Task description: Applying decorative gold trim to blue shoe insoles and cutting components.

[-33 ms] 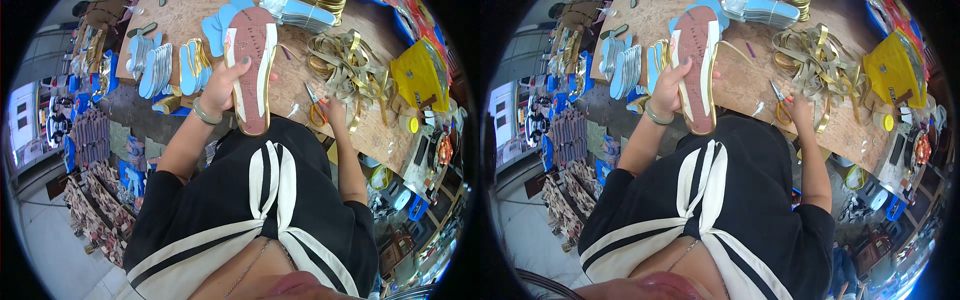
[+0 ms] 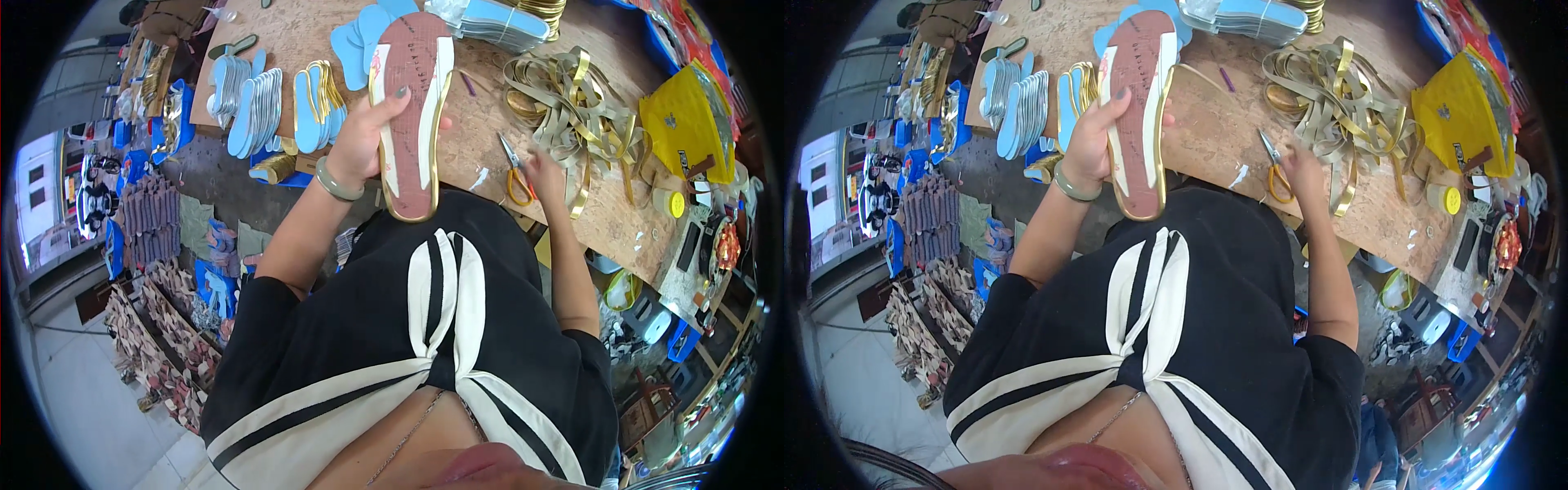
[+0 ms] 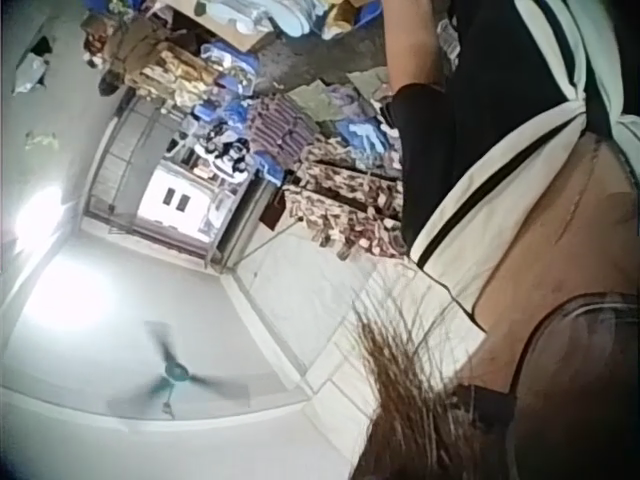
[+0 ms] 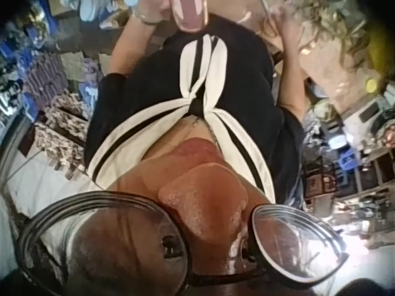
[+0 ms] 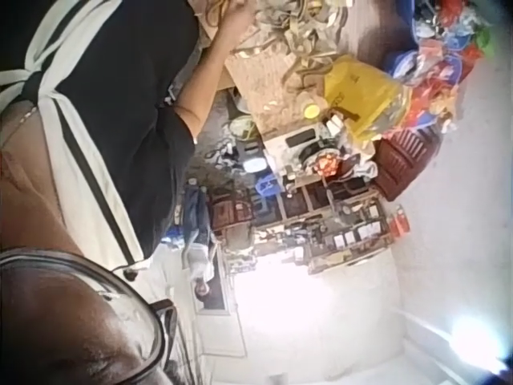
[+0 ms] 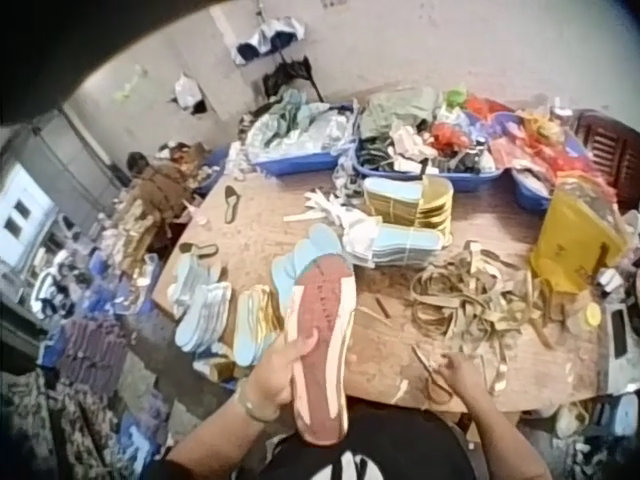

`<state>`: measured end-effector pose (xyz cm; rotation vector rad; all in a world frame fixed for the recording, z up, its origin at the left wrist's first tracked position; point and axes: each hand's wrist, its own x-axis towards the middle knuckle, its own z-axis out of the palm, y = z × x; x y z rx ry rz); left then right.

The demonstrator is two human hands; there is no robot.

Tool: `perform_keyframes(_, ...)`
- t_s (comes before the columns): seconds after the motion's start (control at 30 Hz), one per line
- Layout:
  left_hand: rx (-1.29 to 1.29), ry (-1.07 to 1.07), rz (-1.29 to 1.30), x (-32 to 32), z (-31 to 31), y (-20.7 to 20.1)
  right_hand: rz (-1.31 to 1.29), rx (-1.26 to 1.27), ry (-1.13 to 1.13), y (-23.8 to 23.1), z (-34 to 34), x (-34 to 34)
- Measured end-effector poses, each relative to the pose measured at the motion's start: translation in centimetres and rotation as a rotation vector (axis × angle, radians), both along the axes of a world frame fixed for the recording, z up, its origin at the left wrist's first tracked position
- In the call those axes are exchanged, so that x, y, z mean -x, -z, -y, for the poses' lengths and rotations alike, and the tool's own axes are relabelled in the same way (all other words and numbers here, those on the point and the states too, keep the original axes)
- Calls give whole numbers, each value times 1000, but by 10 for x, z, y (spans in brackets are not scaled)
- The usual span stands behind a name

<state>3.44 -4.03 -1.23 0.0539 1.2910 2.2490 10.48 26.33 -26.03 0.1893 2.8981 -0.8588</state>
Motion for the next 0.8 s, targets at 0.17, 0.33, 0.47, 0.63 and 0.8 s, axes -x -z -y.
perform_keyframes(0.17, -189, -2, 363, 1, -3, 17, -40, 494, -141, -88, 34, 43)
perform_keyframes(0.33, -248, -92, 481, -9, -7, 32, 349, 5, -301, -10, 5, 17)
perform_keyframes(0.47, -395, -68, 542, -17, -7, 34, 198, -131, -235, 53, -15, -32)
perform_keyframes(0.63, -675, 5, 671, -26, -10, 41, 183, -96, -186, 53, -18, -31)
perform_keyframes(0.8, -788, -7, 739, -33, -15, 41, 496, 380, -42, 33, -21, -22)
